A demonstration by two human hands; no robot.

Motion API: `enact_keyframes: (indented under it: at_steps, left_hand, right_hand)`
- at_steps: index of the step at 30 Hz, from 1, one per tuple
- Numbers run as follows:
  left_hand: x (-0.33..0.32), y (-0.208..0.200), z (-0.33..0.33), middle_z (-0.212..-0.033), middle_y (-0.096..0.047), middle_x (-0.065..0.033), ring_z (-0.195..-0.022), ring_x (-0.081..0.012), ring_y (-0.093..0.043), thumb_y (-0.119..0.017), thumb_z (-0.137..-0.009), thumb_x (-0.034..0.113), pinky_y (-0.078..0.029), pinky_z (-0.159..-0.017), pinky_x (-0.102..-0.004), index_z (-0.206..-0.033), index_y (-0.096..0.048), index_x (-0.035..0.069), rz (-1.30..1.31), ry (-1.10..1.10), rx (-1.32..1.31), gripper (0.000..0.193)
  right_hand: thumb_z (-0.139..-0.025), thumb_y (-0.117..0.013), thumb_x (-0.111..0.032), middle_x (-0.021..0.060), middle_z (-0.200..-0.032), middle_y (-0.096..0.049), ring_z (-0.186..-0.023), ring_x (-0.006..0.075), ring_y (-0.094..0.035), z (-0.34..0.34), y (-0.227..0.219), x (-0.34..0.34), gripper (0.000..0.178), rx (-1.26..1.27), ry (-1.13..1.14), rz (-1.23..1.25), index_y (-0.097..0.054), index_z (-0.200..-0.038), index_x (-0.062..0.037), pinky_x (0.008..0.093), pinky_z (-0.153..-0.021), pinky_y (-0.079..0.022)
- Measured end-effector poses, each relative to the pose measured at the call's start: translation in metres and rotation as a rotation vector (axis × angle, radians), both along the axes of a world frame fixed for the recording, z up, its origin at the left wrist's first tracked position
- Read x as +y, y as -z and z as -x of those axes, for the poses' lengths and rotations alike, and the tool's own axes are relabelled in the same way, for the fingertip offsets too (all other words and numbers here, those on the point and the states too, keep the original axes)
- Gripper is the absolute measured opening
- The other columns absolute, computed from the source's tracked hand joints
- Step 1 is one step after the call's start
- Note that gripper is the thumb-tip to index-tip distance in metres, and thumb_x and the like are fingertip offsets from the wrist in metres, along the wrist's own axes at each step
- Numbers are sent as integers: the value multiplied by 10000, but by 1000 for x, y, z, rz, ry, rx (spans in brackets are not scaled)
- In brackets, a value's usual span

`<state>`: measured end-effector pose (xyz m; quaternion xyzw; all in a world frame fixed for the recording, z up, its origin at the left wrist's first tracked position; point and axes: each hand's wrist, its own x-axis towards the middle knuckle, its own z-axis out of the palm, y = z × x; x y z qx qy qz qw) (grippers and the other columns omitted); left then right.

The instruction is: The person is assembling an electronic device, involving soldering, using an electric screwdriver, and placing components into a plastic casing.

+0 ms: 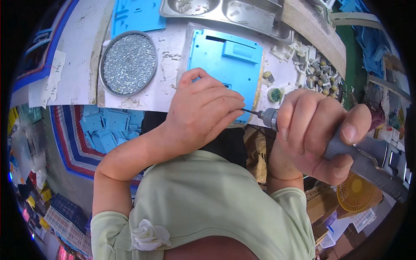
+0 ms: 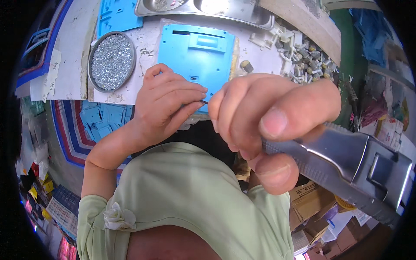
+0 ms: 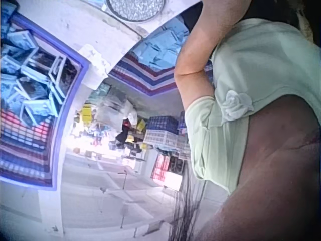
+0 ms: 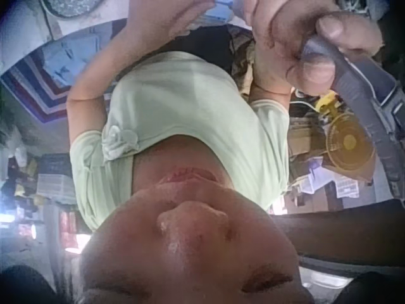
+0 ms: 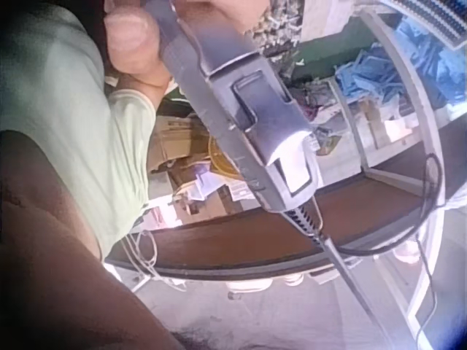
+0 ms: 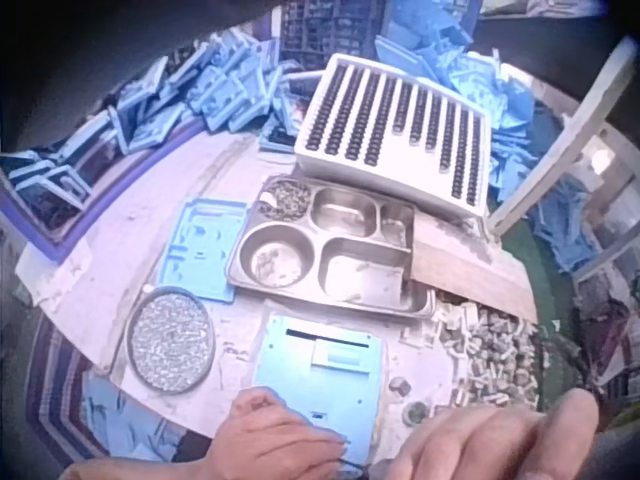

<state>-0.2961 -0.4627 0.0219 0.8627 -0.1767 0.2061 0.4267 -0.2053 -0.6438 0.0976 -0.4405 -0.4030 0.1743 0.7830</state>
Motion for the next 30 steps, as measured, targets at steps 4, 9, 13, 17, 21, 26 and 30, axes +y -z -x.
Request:
enact_keyframes:
  at_steps: [4, 9, 13, 17, 21, 26, 30]
  left_hand:
    - [4, 4, 4, -963, -734, 1, -816, -207, -645, -819, -756, 119, -417, -870, -413, -1006, -694, 111, -40, -25, -65, 280]
    - [64, -10, 2, -1051, -664, -35, -989, -279, -610, -849, -704, 235, -414, -909, -459, -937, -710, 131, -97, -217, 47, 290]
    - [139, 14, 28, -1136, -639, -14, -1083, -270, -581, -820, -750, 209, -370, -965, -434, -940, -725, 118, -518, -546, 231, 231]
    - [144, 21, 26, -1092, -632, 1, -1074, -258, -567, -784, -783, 183, -340, -961, -472, -847, -710, 124, -450, -515, 211, 114]
    - [152, 26, 11, -1023, -648, -39, -1006, -272, -591, -753, -812, 152, -403, -891, -465, -822, -682, 86, -645, -629, 167, 98]
    - [131, 2, 10, -1042, -687, -98, -980, -314, -643, -748, -822, 113, -500, -860, -396, -869, -636, 47, 46, -146, 370, 139]
    - [53, -9, 0, -1192, -682, -152, -1101, -333, -652, -727, -838, 47, -488, -1000, -462, -910, -618, 29, 53, 171, 208, 132]
  right_hand:
    - [-961, -664, -314, -73, -636, -527, -512, 78, -491, 8, 0, 7, 290, 23, 27, 31, -510, -1161, -171, 261, -550, -445]
    - [-937, -719, -294, -30, -624, -511, -499, 122, -490, 11, 9, 13, 328, 65, 104, -55, -501, -1129, -142, 283, -502, -415]
    - [-947, -716, -309, -17, -616, -484, -508, 139, -492, 4, 15, 17, 325, 92, 121, -22, -504, -1132, -147, 297, -507, -412]
    - [-959, -705, -332, -20, -628, -474, -531, 135, -484, -1, 15, 16, 353, 43, 104, 1, -501, -1160, -126, 301, -526, -406]
    - [-951, -723, -313, -6, -645, -485, -560, 143, -487, 6, 14, 4, 375, 47, 136, 14, -497, -1163, -101, 311, -540, -415]
    - [-923, -760, -237, 32, -678, -519, -591, 162, -496, 29, 15, -19, 383, 110, 126, 58, -498, -1147, -68, 348, -580, -449]
    - [-933, -736, -288, 9, -634, -512, -521, 149, -486, 47, 17, -20, 345, 90, 262, 173, -497, -1092, -99, 328, -533, -435]
